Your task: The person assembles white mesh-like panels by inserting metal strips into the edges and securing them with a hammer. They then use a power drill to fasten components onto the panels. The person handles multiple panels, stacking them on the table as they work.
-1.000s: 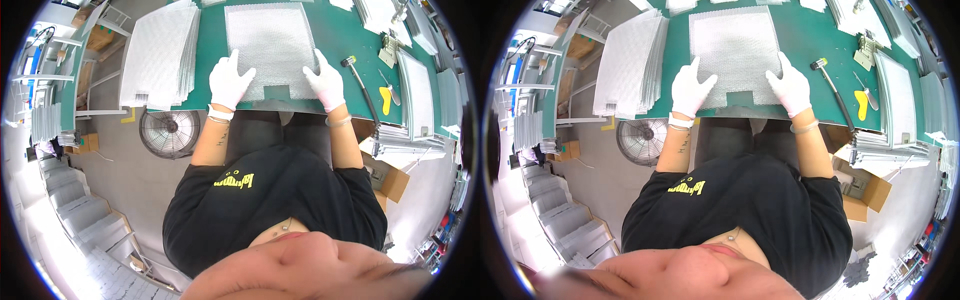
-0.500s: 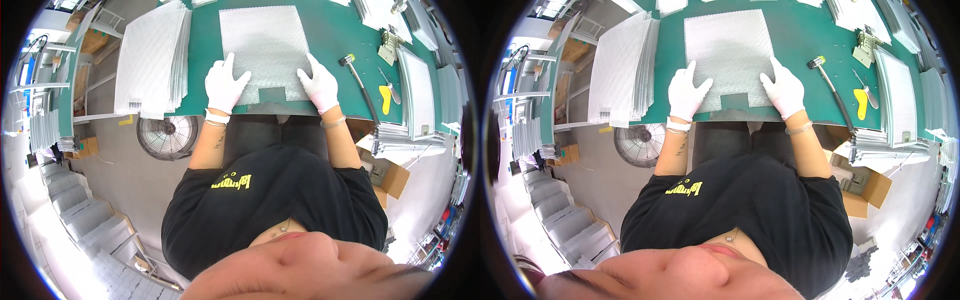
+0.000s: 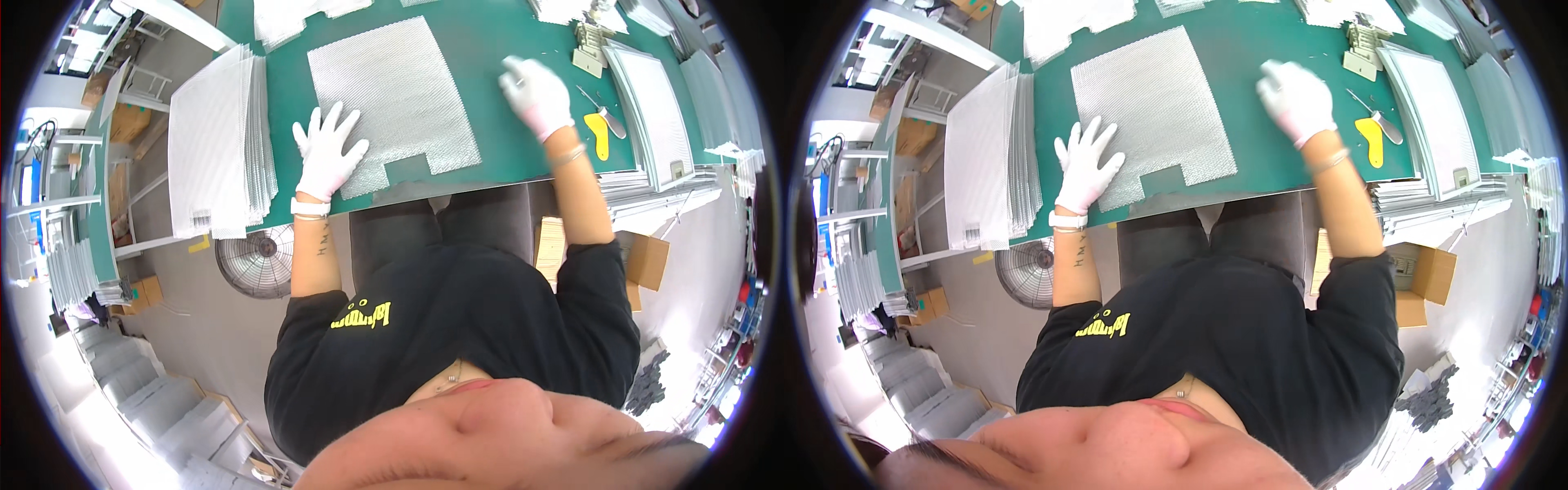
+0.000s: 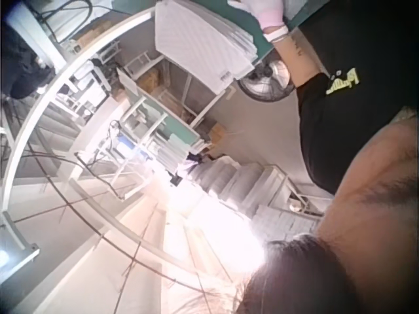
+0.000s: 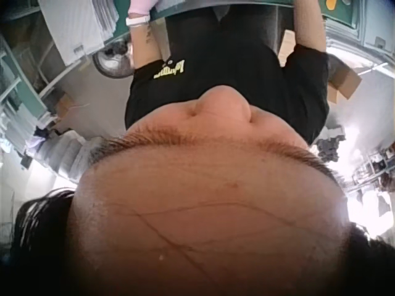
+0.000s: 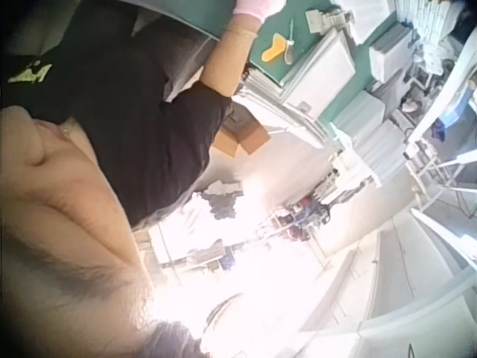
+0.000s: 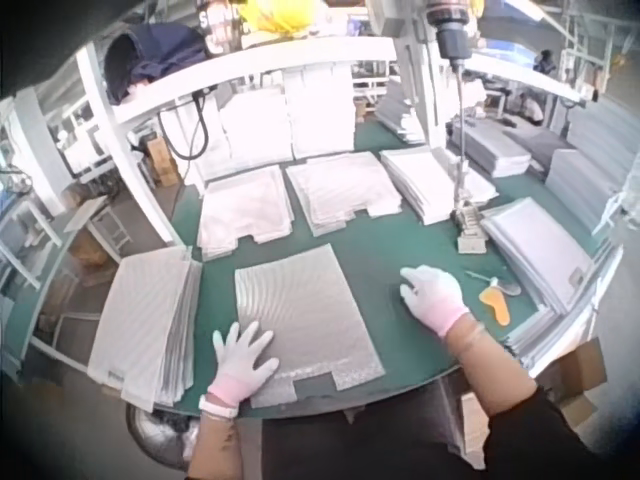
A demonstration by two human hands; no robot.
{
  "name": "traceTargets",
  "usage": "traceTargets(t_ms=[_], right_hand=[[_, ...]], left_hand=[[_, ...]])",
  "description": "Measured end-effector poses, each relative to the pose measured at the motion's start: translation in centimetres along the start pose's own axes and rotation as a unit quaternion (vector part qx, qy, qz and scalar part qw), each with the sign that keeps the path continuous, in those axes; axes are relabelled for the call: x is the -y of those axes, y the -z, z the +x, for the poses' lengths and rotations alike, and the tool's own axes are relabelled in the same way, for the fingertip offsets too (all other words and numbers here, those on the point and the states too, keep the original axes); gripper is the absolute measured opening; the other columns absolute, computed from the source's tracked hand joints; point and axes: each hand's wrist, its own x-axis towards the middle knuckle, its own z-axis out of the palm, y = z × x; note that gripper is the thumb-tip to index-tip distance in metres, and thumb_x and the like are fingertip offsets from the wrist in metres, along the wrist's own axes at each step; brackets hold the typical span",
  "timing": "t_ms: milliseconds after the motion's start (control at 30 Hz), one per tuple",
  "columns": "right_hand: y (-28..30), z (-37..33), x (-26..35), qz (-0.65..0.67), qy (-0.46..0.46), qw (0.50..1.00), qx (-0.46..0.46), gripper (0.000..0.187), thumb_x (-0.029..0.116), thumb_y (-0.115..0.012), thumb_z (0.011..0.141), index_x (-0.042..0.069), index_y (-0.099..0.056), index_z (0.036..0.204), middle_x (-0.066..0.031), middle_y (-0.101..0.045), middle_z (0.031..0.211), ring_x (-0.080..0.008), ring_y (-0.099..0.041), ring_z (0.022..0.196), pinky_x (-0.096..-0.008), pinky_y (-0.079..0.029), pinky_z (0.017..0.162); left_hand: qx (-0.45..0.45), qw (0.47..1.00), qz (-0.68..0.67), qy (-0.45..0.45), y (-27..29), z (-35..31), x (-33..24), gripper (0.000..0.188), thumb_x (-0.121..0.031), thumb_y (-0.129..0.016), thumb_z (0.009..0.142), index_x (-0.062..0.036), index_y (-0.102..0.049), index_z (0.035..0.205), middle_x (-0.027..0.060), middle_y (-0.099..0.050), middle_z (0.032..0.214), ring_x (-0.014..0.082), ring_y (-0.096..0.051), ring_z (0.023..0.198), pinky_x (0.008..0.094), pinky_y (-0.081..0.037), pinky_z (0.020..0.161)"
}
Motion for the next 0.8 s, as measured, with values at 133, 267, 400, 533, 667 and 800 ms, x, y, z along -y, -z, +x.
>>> traceTargets(t_ms=[133,267,400,533,667,800], right_hand=[[1.5,2.5,-17.6,-0.204,-0.042,0.975,-0.074,0.044,0.011,-0.056,0.085,0.015,-0.064,0.128,-0.0111,-0.069,0.119,-0.0333,-0.065,0.109,-0.0436,-0.053,0.093],[0.5,2.7,-25.3,-0.279,-0.039,0.957,0.074,0.056,0.020,-0.070,0.081,0.018,-0.058,0.136,-0.0080,-0.062,0.132,-0.0327,-0.052,0.131,-0.0416,-0.042,0.111],[1.6,5.2,-24.9,-0.268,-0.104,0.939,0.191,0.057,0.023,-0.078,0.075,0.017,-0.061,0.129,-0.0100,-0.063,0.130,-0.0359,-0.054,0.127,-0.0444,-0.046,0.104],[3.3,6.1,-21.2,-0.261,-0.059,0.941,0.206,0.037,0.026,-0.073,0.081,0.011,-0.068,0.114,-0.0157,-0.071,0.107,-0.0355,-0.067,0.104,-0.0460,-0.053,0.089],[5.2,2.0,-8.5,0.009,-0.075,0.996,0.039,0.031,0.030,-0.066,0.090,0.008,-0.070,0.112,-0.0170,-0.073,0.101,-0.0324,-0.071,0.091,-0.0416,-0.055,0.082],[7.5,-9.2,7.2,0.460,-0.013,0.866,0.194,0.013,0.009,-0.072,0.082,0.004,-0.068,0.093,-0.0071,-0.074,0.102,-0.0170,-0.069,0.092,-0.0306,-0.054,0.085]], left_hand=[[0.033,0.999,0.022,-0.018,1.6,-0.9,-2.0,0.058,-0.047,-0.068,0.083,-0.0222,-0.063,0.135,0.0129,-0.050,0.148,0.0440,-0.037,0.140,0.0697,-0.013,0.115],[0.022,0.999,0.029,-0.027,2.9,-3.7,-4.4,0.059,-0.045,-0.071,0.082,-0.0197,-0.063,0.135,0.0154,-0.052,0.144,0.0454,-0.040,0.137,0.0695,-0.016,0.115],[-0.147,0.989,0.002,-0.011,4.2,-5.9,-8.1,0.061,-0.030,-0.078,0.076,-0.0091,-0.061,0.131,0.0166,-0.053,0.140,0.0453,-0.041,0.135,0.0671,-0.019,0.113],[-0.050,0.875,-0.456,-0.156,4.0,-10.7,-11.2,0.021,-0.006,-0.074,0.078,-0.0043,-0.071,0.099,0.0116,-0.070,0.095,0.0325,-0.067,0.089,0.0395,-0.053,0.083],[0.177,0.566,-0.754,0.282,-2.7,-16.9,-12.0,0.022,-0.020,-0.057,0.103,-0.0024,-0.067,0.112,0.0075,-0.071,0.104,0.0193,-0.067,0.098,0.0373,-0.053,0.094],[-0.020,0.362,-0.850,0.383,-4.0,-15.0,-13.1,0.026,-0.031,-0.059,0.103,-0.0066,-0.060,0.113,0.0120,-0.064,0.110,0.0268,-0.064,0.104,0.0442,-0.052,0.097]])
